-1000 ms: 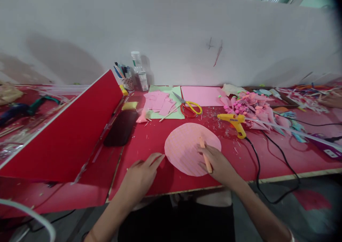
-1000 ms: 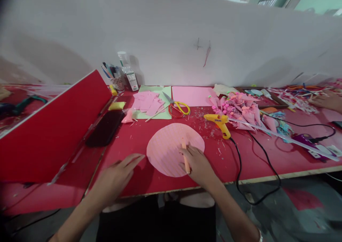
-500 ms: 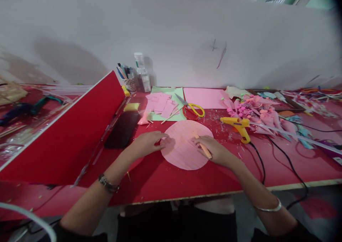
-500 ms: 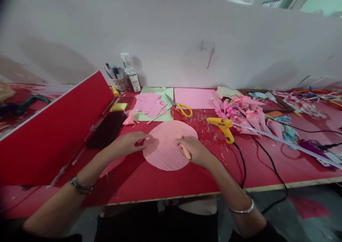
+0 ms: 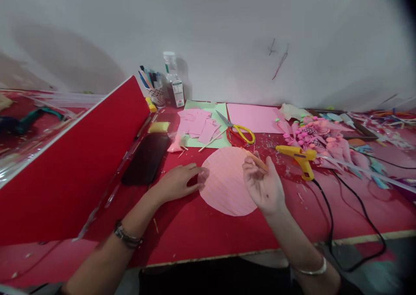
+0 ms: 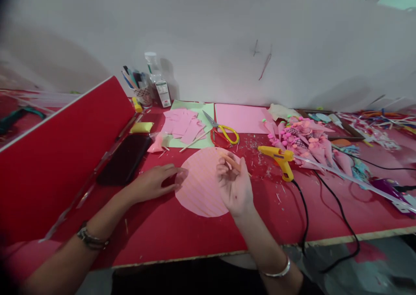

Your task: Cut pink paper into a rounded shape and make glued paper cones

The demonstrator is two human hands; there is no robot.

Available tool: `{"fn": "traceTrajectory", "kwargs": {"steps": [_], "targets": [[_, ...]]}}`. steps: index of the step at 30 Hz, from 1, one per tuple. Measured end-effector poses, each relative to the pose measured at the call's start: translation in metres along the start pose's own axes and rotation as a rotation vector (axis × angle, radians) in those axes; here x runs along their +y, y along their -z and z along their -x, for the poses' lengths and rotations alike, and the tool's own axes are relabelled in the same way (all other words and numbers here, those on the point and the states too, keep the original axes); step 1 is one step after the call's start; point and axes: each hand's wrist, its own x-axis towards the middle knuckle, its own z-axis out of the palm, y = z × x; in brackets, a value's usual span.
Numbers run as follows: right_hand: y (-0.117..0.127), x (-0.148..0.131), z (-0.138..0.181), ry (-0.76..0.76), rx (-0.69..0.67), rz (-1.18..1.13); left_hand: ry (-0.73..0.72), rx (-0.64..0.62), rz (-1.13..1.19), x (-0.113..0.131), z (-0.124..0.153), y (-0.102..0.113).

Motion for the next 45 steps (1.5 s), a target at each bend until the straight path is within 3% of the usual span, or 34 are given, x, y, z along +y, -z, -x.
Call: {"fn": "traceTrajectory", "kwargs": {"steps": [8, 19, 25, 27, 30, 36, 40, 45], "targets": [[-0.017, 0.003, 0.018, 0.014, -0.094, -0.360, 0.008, -0.007, -0.044, -0.001, 0.001, -0.002], [-0.018, 0.008, 0.017, 0.008, -0.099, -0.278, 0.008, 0.014, -0.059, -0.002, 0.002, -0.003], [-0.017, 0.014, 0.014, -0.041, -0.108, -0.349, 0.027, 0.006, -0.053, -0.004, 0.001, -0.006], [-0.014, 0.016, 0.012, -0.064, -0.101, -0.256, 0.026, 0.011, -0.049, -0.004, 0.001, -0.006], [-0.003, 0.021, 0.008, -0.095, -0.106, 0.078, 0.017, 0.011, -0.064, -0.002, 0.001, -0.005], [0.026, 0.023, 0.013, 0.024, -0.113, 0.735, 0.014, 0.024, -0.114, 0.001, 0.001, -0.002], [0.028, 0.026, 0.016, -0.007, -0.187, 0.933, 0.017, 0.011, -0.106, 0.002, 0.002, -0.001], [0.023, 0.035, 0.018, -0.031, -0.213, 1.017, 0.024, -0.007, -0.137, 0.005, 0.003, 0.001]]}}
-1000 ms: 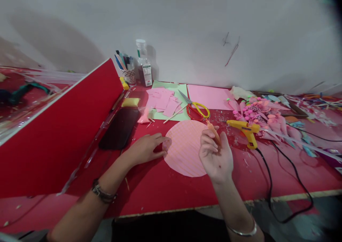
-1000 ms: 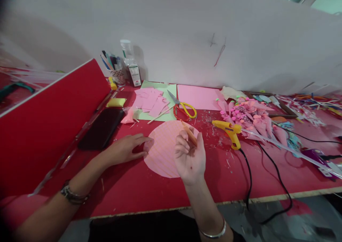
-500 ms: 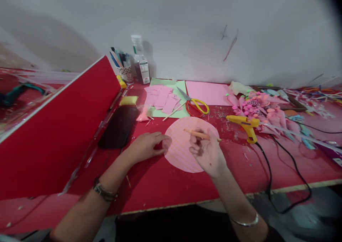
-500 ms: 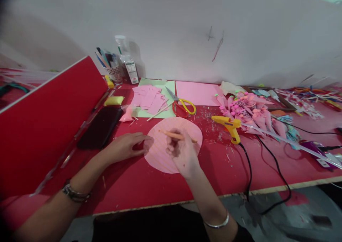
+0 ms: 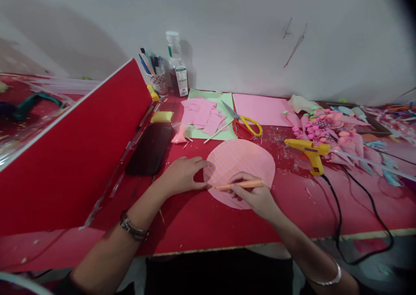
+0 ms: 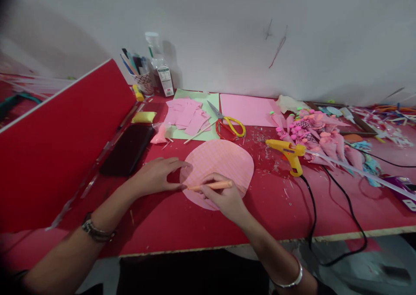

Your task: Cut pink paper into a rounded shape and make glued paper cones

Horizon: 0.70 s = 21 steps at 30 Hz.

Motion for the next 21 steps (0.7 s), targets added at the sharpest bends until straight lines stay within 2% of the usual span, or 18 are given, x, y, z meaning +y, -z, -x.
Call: {"fn": "traceTrajectory", "kwargs": {"steps": [10, 15, 21], "targets": [[-0.0032, -0.0006, 0.0005, 0.067, -0.093, 0.164, 0.015, -0.005, -0.056, 0.0052, 0.0002, 0.0004], [-0.0026, -0.0004, 0.0008, 0.093, -0.094, 0.303, 0.027, -0.011, -0.068, 0.0058, -0.0001, 0.0001], [-0.0024, -0.0011, 0.0016, 0.105, -0.094, 0.335, 0.027, -0.023, -0.066, 0.0037, -0.0001, -0.0019]]}}
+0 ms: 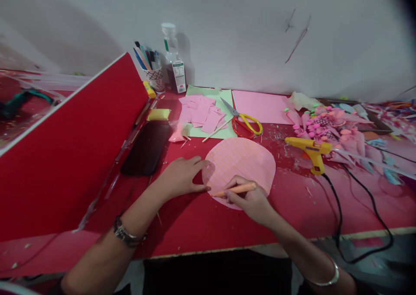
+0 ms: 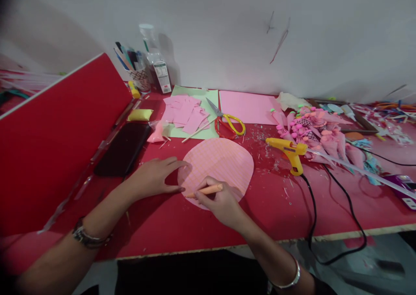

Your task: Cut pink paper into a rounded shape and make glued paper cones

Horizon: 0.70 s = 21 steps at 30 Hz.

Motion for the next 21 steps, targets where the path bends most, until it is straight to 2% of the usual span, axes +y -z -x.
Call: {"fn": "traceTrajectory", "kwargs": {"steps": [8, 21], "targets": [[0.008, 0.002, -0.002, 0.037, 0.050, -0.011, -0.008, -0.011, 0.003, -0.001, 0.000, 0.000], [0.028, 0.017, -0.008, 0.004, 0.155, -0.020, -0.010, -0.007, 0.008, -0.002, 0.000, -0.001]]}}
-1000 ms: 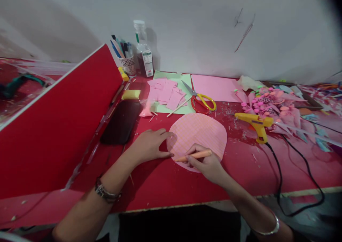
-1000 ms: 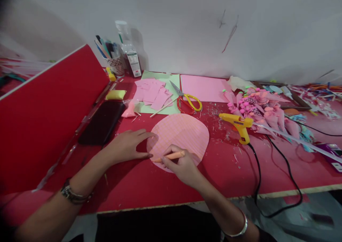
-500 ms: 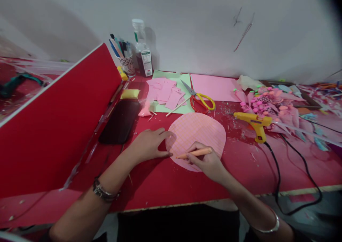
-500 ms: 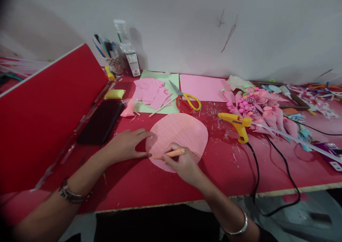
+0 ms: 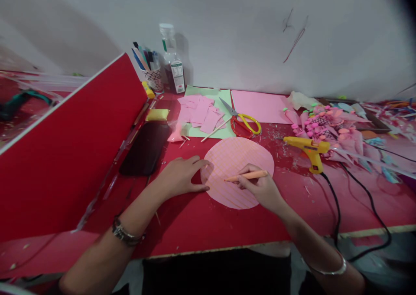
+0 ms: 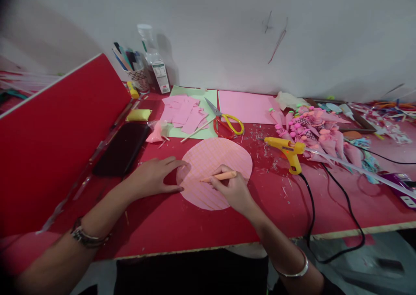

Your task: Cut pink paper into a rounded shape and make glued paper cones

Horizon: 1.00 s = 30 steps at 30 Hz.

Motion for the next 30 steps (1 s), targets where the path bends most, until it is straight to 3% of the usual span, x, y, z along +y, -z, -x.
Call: {"fn": "traceTrajectory", "kwargs": {"steps": [12, 20, 30], "targets": [[0.026, 0.007, -0.011, 0.021, 0.084, 0.055, 0.004, 0.001, 0.026, 0.000, 0.000, 0.000], [0.031, 0.012, -0.014, -0.004, 0.086, -0.017, 0.003, -0.006, 0.028, 0.000, 0.000, 0.001], [0.054, 0.025, -0.020, 0.001, 0.209, -0.023, 0.013, -0.010, 0.035, 0.000, 0.000, 0.002]]}}
